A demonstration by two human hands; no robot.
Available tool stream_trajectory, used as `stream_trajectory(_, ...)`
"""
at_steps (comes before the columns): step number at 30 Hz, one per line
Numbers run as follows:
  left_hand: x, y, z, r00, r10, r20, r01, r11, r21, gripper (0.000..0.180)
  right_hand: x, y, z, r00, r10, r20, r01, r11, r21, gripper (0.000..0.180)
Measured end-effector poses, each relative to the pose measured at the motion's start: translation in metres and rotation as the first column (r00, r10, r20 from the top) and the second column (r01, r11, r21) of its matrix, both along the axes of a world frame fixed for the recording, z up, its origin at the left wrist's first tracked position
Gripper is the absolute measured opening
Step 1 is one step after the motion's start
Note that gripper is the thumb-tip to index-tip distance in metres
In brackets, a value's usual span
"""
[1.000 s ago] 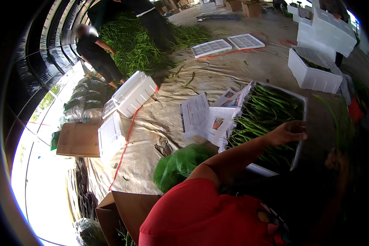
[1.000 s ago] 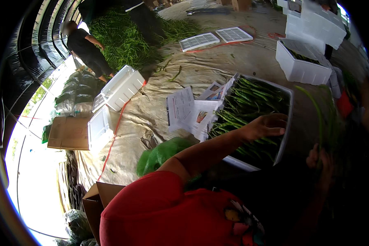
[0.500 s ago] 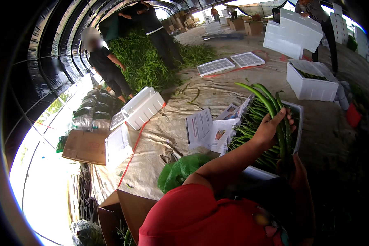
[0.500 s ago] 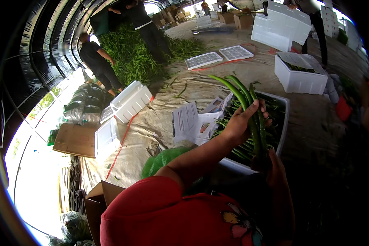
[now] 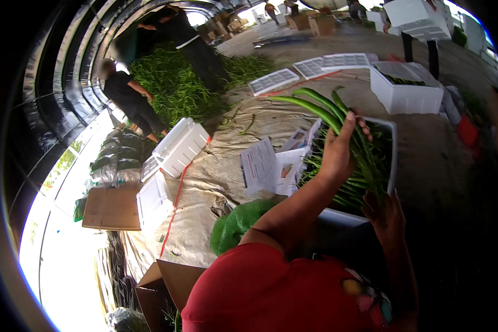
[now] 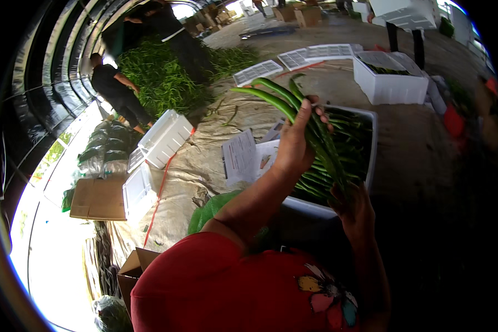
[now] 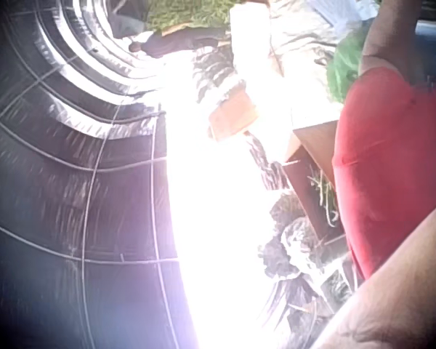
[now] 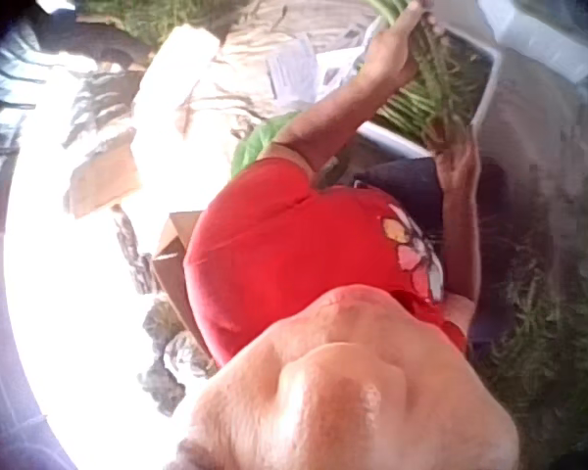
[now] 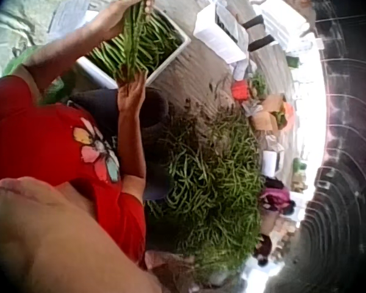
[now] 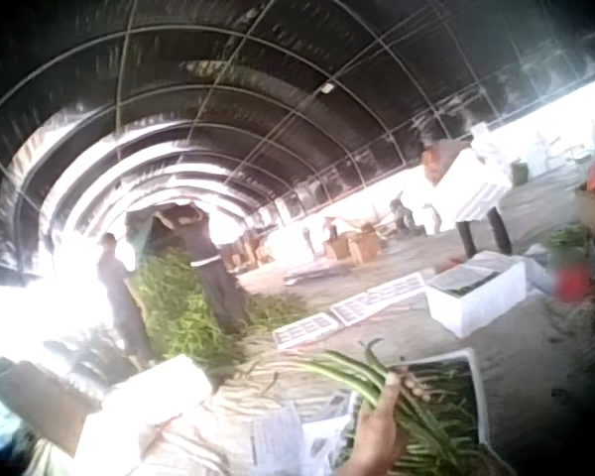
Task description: The person sits on the ground and sorts green chilies by hand, picking them from a large pile and placing them into a white container. The person repeatedly gathers chilies, arranges them, and transfers them into the container.
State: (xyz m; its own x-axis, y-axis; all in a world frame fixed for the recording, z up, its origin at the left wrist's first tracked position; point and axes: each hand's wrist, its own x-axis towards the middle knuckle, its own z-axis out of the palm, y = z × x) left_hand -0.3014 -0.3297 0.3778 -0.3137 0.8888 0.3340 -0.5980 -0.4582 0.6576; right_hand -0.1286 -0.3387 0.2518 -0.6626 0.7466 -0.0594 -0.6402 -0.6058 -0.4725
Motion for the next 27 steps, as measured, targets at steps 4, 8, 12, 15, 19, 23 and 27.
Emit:
stream_trajectory(4, -0.004, 0.000, -0.011, 0.996, 0.079, -0.033, -0.079, 0.997, 0.004, 0.027, -0.020, 0.001, -0.001, 0.991, -0.128, 0.029, 0.130, 0.984, -0.121, 0.035)
stream_trajectory(8, 0.001, 0.013, -0.027, 0.997, 0.053, -0.063, -0.057, 0.996, -0.069, 0.026, -0.029, 0.017, -0.010, 0.990, -0.137, -0.028, 0.134, 0.987, -0.093, 0.032)
stream_trajectory(12, -0.003, 0.015, -0.052, 0.999, 0.009, -0.032, -0.013, 0.990, -0.137, 0.023, -0.054, 0.011, 0.010, 0.982, -0.164, 0.096, 0.175, 0.977, -0.123, 0.031)
stream_trajectory(15, -0.024, 0.027, -0.054, 0.999, -0.033, -0.020, 0.030, 0.990, -0.139, 0.021, -0.053, 0.020, 0.020, 0.892, -0.247, 0.379, 0.151, 0.952, 0.267, 0.032)
stream_trajectory(19, -0.103, 0.053, -0.065, 0.973, -0.149, -0.178, 0.096, 0.956, -0.277, 0.019, -0.021, 0.064, 0.024, 0.603, -0.689, 0.402, 0.210, 0.623, 0.753, 0.027)
stream_trajectory(23, -0.200, 0.099, -0.129, 0.540, -0.292, -0.790, -0.208, 0.863, -0.461, 0.022, -0.009, 0.099, 0.016, 0.425, -0.840, 0.338, 0.242, 0.465, 0.851, 0.022)
stream_trajectory(27, -0.226, 0.160, -0.166, 0.271, -0.417, -0.868, -0.242, 0.843, -0.480, 0.029, -0.023, 0.114, 0.010, 0.317, -0.849, 0.423, 0.081, 0.468, 0.880, 0.019)
